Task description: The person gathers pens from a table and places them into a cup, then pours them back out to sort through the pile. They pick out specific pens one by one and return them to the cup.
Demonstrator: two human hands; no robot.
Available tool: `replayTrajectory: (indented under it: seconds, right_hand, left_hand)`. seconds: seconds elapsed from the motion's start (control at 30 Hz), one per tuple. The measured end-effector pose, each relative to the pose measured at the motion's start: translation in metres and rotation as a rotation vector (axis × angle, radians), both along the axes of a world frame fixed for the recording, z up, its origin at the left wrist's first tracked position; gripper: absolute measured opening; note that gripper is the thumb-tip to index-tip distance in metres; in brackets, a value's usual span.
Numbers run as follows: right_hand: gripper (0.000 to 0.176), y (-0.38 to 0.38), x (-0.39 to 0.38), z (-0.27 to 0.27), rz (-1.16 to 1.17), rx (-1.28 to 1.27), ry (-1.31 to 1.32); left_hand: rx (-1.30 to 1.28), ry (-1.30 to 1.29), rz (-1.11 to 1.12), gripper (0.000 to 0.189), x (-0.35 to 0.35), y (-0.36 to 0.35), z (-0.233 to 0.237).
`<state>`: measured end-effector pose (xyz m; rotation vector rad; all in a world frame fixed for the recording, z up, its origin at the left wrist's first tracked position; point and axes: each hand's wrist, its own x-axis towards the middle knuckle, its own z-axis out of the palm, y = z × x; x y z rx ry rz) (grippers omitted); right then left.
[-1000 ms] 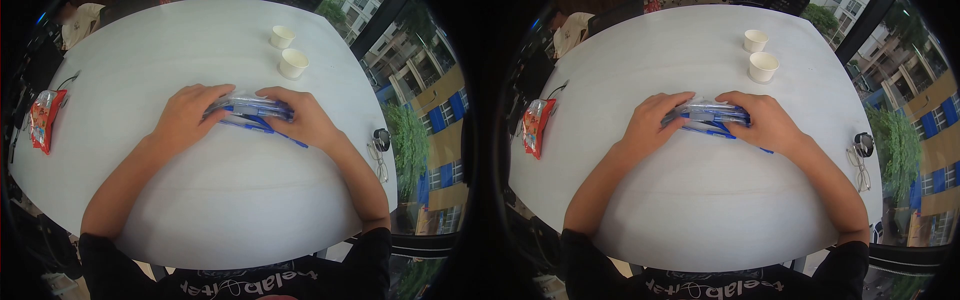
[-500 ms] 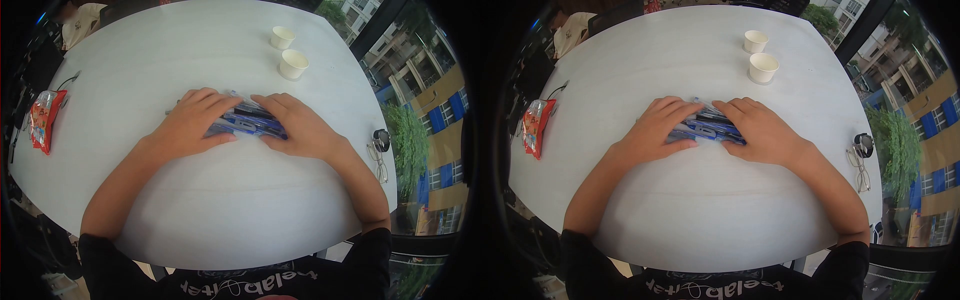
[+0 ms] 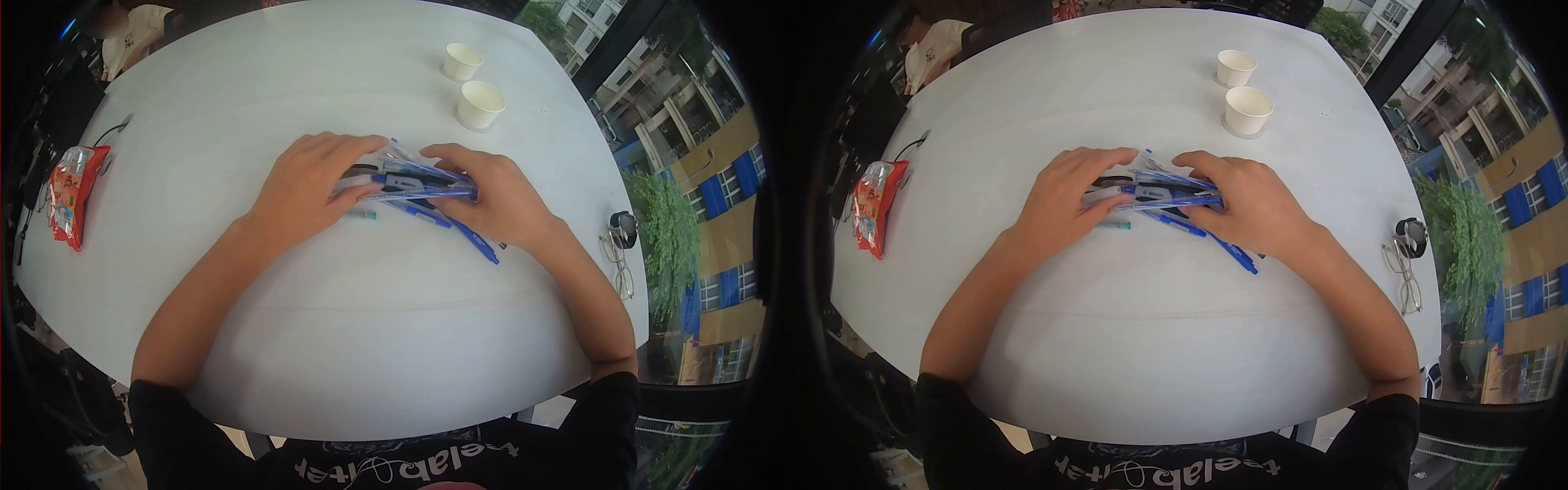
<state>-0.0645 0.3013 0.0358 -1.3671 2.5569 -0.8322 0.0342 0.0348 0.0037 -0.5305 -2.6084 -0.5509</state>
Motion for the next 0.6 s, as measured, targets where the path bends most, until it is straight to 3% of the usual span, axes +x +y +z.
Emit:
replayTrajectory:
  seconds: [0.07,0.17,0.23,0.33,0.43,0.6]
  right_hand:
    - [0.062,0.002,-0.002,-0.001,-0.001,-0.01,0.048]
    - [0.073,0.006,-0.001,0.0,-0.004,0.046,0.109]
    - [0.084,0.011,0.0,-0.005,0.097,0.079,0.283]
    - [0.084,0.01,0.009,-0.007,0.135,0.059,0.29]
    - [0.076,0.004,0.014,-0.005,0.156,0.083,0.288]
    - [0.069,-0.003,0.024,0.001,0.075,0.14,0.203]
  left_hand:
    - [0.023,0.033,0.024,0.055,0.0,-0.001,0.001]
    - [-0.029,-0.026,-0.008,0.067,0.002,-0.004,0.003]
    - [-0.119,-0.031,-0.095,0.079,0.004,-0.005,-0.002]
    - [-0.169,-0.075,-0.101,0.084,0.009,-0.002,-0.003]
    - [0.012,-0.172,-0.194,0.079,0.005,0.001,0.004]
    - [-0.028,-0.165,-0.152,0.067,0.006,0.005,0.007]
